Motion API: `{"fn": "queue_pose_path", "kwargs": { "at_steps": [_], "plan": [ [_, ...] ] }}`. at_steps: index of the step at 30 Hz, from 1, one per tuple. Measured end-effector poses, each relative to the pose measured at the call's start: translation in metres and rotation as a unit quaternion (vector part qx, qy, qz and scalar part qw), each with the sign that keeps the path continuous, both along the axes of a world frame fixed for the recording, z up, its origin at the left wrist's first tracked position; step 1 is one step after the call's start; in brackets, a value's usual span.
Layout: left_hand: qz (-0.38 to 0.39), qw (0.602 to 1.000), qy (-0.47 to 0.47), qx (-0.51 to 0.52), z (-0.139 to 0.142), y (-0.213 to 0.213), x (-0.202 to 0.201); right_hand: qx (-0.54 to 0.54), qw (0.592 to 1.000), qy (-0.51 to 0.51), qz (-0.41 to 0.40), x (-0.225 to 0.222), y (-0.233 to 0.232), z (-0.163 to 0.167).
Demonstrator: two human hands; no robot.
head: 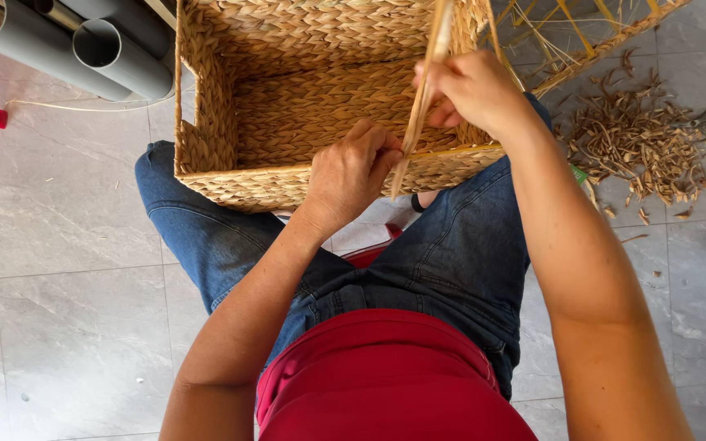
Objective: The person sits on the floor with a woven water-hyacinth basket on their lap and weaves a flat cane strip along the basket's rim, tucking and threading the strip through the woven edge. They work the strip around the rim and handle corners, then pick up scissors and hold the basket up at the end.
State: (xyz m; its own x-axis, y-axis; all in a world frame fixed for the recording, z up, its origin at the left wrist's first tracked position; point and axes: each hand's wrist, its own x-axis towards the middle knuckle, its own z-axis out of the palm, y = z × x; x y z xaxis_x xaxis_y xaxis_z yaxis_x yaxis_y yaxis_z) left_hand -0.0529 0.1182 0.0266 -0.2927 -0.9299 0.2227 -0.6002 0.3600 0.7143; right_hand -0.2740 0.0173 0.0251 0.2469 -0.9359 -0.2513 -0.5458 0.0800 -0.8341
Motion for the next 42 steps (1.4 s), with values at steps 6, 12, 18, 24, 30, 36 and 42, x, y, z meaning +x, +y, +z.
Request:
{"fn": "queue_pose_path", "kwargs": {
  "at_steps": [6,12,18,24,30,36,42],
  "plan": [
    [0.036,0.997,-0.035,0.056,-0.009,-0.007,-0.008,-0.398,0.912,0.094,-0.023,-0.003,0.105,0.025],
    [0.031,0.987,-0.051,0.152,-0.009,-0.015,-0.005,-0.478,0.865,0.151,0.026,0.041,0.14,0.007],
    [0.03,0.993,-0.039,0.103,-0.003,-0.014,-0.002,-0.272,0.923,-0.27,0.029,-0.007,0.175,0.024],
    [0.034,0.993,-0.044,0.108,-0.004,-0.012,-0.006,-0.176,0.69,-0.613,0.34,-0.106,0.216,0.075],
    [0.043,0.987,-0.07,0.138,-0.003,-0.016,-0.007,-0.338,0.934,-0.091,0.077,-0.012,0.171,-0.004],
    [0.045,0.994,-0.025,0.099,0.002,-0.012,-0.004,-0.297,0.923,-0.241,-0.036,-0.012,0.178,-0.041],
    [-0.067,0.995,-0.002,-0.071,0.001,0.001,0.01,-0.228,0.868,-0.424,-0.124,-0.067,0.187,-0.027]
  ]
}}
